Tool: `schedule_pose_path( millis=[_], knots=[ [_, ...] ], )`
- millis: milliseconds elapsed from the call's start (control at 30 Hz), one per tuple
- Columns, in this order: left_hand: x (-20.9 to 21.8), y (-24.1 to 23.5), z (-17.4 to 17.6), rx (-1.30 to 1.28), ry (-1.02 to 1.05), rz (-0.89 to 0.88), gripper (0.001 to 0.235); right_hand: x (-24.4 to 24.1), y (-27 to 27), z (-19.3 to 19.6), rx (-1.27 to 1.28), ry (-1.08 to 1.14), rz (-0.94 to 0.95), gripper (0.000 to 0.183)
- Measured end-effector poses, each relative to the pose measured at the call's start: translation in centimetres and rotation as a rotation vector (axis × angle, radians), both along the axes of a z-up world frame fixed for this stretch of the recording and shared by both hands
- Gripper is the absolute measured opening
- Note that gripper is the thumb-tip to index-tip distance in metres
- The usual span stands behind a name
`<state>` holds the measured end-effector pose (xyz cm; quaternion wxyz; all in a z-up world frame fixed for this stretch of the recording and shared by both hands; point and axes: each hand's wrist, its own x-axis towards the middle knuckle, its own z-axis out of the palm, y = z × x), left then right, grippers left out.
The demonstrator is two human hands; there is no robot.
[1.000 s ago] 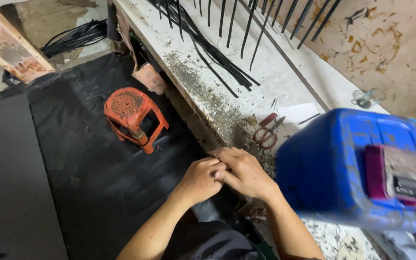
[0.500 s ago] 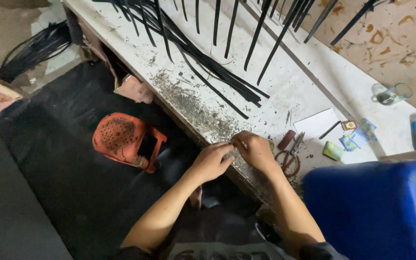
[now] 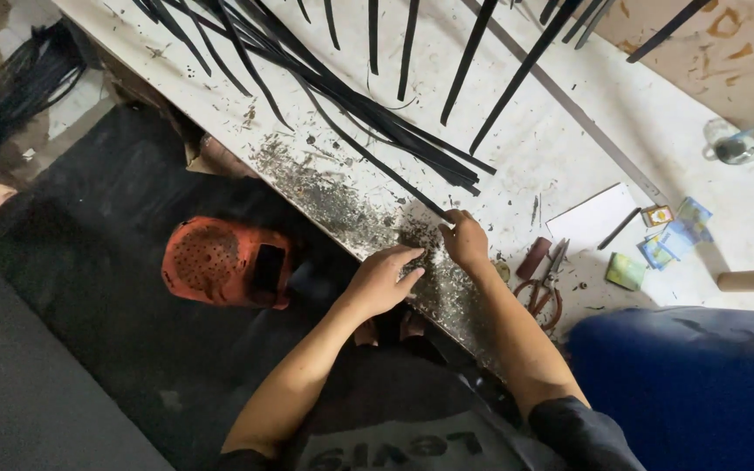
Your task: Applying edge dye to leather strips by feeding them through a manual applicator and hanging them on a rack to dry.
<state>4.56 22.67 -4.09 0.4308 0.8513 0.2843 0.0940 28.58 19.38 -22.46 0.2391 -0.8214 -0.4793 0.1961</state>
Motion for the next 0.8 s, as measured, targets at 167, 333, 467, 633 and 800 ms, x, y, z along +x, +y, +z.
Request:
schedule_pose_path(
  millis=[167,333,467,633,800],
  knots=[
    [1.7,1.3,-0.3,-0.021,0.057,0.003,0.037,0.0,2.0,-0.7,-0.186,-0.126,0.000,0.040],
    [3.5,2.2,0.0,-0.068,0.087,-0.007,0.038,2.1,2.5,-6.3,-0.271,-0.249,0.122,0.043],
    [5.1,3.1,0.3,-0.050,0.084,-0.035,0.040,3.0,1.4,-4.6,-0.063,0.032,0.014,0.020],
    [8.1,3.9,-0.1,0.225,-0.102,-0.057,0.036,1.6,-2.5,12.0,0.329,0.436,-0.076,0.011],
    [11.1,2.8,1.9,0.431,-0.363,-0.130,0.028,1.7,-6.7,21.3,0.654,0.516,-0.103,0.012]
  ],
)
